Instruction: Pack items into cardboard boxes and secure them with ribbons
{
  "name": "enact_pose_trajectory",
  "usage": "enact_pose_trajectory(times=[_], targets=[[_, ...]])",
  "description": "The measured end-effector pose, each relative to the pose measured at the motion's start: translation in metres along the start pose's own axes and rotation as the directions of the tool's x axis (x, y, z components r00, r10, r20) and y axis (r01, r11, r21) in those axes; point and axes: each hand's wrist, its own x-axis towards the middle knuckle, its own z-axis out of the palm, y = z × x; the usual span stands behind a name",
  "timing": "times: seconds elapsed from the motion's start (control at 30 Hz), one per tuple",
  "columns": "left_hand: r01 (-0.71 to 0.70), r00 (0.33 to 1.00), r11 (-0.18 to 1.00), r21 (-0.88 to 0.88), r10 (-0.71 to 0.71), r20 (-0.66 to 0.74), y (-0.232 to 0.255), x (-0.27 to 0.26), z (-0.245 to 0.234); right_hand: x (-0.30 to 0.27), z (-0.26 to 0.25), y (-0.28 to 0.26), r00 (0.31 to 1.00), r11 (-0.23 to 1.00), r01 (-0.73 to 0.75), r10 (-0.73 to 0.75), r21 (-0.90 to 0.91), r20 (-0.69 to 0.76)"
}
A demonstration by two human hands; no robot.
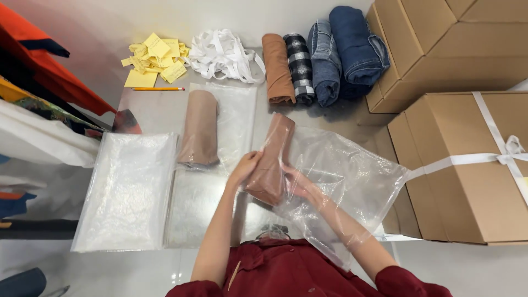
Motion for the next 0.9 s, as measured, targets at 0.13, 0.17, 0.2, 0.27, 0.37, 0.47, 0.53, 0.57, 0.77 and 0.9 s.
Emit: enact_pose_trajectory(times=[0.13,0.17,0.2,0.27,0.37,0.47,0.53,0.57,0.77,0.9], targets=[[-0.062,0.997,0.998,0.031,0.064,-0.052,-0.024,0.032,0.007,0.037,-0.025,0.025,0.993,0.985,-0.104,0.111,0.139,-0.042],[-0.095,0.993,0.995,0.012,0.096,-0.07,-0.032,0.038,0.009,0.035,-0.012,0.025,0.991,0.972,-0.106,0.12,0.207,-0.054],[-0.128,0.988,0.992,-0.007,0.127,-0.088,-0.04,0.045,0.011,0.032,0.0,0.025,0.989,0.956,-0.107,0.13,0.275,-0.065],[-0.177,0.98,0.978,-0.112,0.165,-0.112,-0.028,0.031,0.003,0.039,-0.011,0.033,0.991,0.971,-0.078,0.1,0.227,-0.09],[-0.23,0.967,0.939,-0.256,0.191,-0.17,-0.017,0.008,-0.014,0.062,-0.045,0.043,0.992,0.992,-0.025,0.04,0.121,-0.123],[-0.21,0.968,0.913,-0.349,0.142,-0.209,-0.005,-0.012,-0.027,0.019,0.005,0.017,0.995,0.999,0.032,-0.033,-0.012,-0.089],[-0.181,0.969,0.898,-0.401,0.093,-0.229,0.001,-0.022,-0.035,-0.007,0.046,0.0,0.998,0.994,0.055,-0.059,-0.092,-0.037],[-0.174,0.97,0.886,-0.429,0.079,-0.23,0.003,-0.026,-0.039,-0.008,0.054,-0.004,0.999,0.995,-0.038,0.036,-0.087,-0.021],[-0.269,0.925,0.878,-0.395,0.122,-0.359,-0.02,-0.049,-0.038,0.036,-0.012,0.037,0.948,0.972,0.142,-0.079,-0.186,0.309],[-0.282,0.884,0.862,-0.422,0.062,-0.464,-0.029,-0.086,-0.025,-0.042,0.048,0.019,0.982,0.908,-0.028,-0.053,-0.419,-0.181]])
